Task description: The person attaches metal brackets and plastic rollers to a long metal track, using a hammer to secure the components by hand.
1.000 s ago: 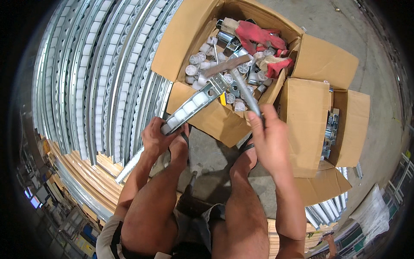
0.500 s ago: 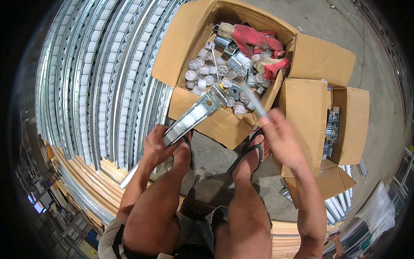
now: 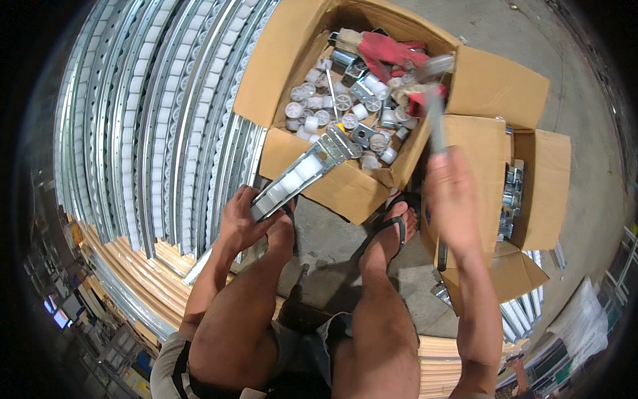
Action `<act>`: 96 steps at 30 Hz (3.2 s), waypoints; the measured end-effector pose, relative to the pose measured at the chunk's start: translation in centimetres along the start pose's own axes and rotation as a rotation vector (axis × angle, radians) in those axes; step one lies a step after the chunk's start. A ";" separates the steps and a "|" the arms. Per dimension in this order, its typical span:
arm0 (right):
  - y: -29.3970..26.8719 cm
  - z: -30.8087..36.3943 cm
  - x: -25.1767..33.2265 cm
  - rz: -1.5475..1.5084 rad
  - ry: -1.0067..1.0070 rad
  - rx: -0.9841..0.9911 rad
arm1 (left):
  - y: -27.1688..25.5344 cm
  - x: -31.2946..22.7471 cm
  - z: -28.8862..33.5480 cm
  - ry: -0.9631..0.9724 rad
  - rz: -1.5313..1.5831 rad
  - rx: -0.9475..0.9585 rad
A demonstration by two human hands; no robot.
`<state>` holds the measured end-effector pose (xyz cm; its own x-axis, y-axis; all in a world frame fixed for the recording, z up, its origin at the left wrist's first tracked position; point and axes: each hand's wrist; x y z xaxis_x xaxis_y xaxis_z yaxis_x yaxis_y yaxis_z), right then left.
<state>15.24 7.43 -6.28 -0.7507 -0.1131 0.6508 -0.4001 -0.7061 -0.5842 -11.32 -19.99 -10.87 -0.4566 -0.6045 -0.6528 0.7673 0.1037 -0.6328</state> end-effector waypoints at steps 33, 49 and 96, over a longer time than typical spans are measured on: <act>1.3 0.1 0.0 0.055 -0.063 0.196 | 1.2 1.5 -1.7 0.050 0.017 -0.010; -0.5 -2.1 -0.6 0.006 0.109 0.303 | 2.4 2.3 -2.1 0.144 0.095 -0.101; 2.6 -1.5 -4.3 -0.272 0.214 0.161 | 5.0 1.4 -1.1 0.075 -0.003 -0.229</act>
<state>16.65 7.15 -11.32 -0.7282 0.2298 0.6457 -0.5249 -0.7928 -0.3098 -8.68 -19.45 -15.42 -0.4974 -0.5457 -0.6744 0.6476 0.2836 -0.7072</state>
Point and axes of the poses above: each hand's wrist, its own z-axis away from the middle knuckle, its own y-axis out of the palm, x = y × z, and after that the axes turned 15 degrees about z, right-handed
